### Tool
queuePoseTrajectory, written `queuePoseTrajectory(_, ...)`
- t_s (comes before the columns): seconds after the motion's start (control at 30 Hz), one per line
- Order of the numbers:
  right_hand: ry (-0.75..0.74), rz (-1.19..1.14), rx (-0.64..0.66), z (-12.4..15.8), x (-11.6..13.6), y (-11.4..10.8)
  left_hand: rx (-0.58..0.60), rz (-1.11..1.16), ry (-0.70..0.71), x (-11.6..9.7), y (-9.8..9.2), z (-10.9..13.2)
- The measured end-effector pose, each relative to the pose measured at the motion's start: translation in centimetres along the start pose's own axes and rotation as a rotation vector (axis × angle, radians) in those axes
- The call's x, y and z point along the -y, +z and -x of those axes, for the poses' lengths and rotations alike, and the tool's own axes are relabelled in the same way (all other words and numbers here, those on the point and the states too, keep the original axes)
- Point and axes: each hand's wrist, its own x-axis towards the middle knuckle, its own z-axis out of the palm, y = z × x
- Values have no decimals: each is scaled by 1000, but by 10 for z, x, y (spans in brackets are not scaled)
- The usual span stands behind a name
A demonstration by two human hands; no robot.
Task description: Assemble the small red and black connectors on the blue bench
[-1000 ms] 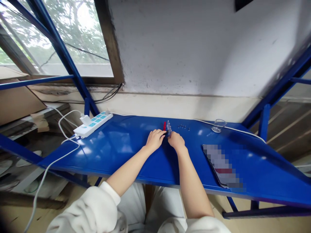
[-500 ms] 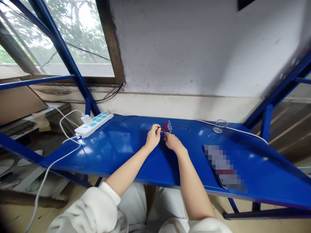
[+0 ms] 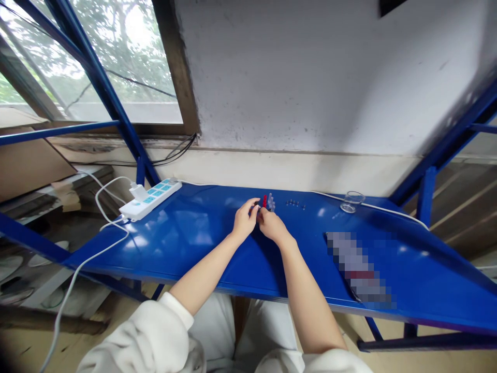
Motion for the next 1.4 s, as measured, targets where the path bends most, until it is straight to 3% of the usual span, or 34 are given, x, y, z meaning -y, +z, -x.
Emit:
queuePoseTrajectory(0.5,-1,-30,-272,-1,4,-2,-82,17,-11,6,-3,-3)
queuePoseTrajectory(0.73,-46,-167,-407,-3,-2,6,-124,76,-25,4,-4,-5)
queuePoseTrajectory(1.0,-10,-181,-396,-4,-2,7,-136,125,-44,8,-3,-7)
queuePoseTrajectory(1.4,-42,-142,-399,-4,-2,5,-29,309,-121,10,-2,-11)
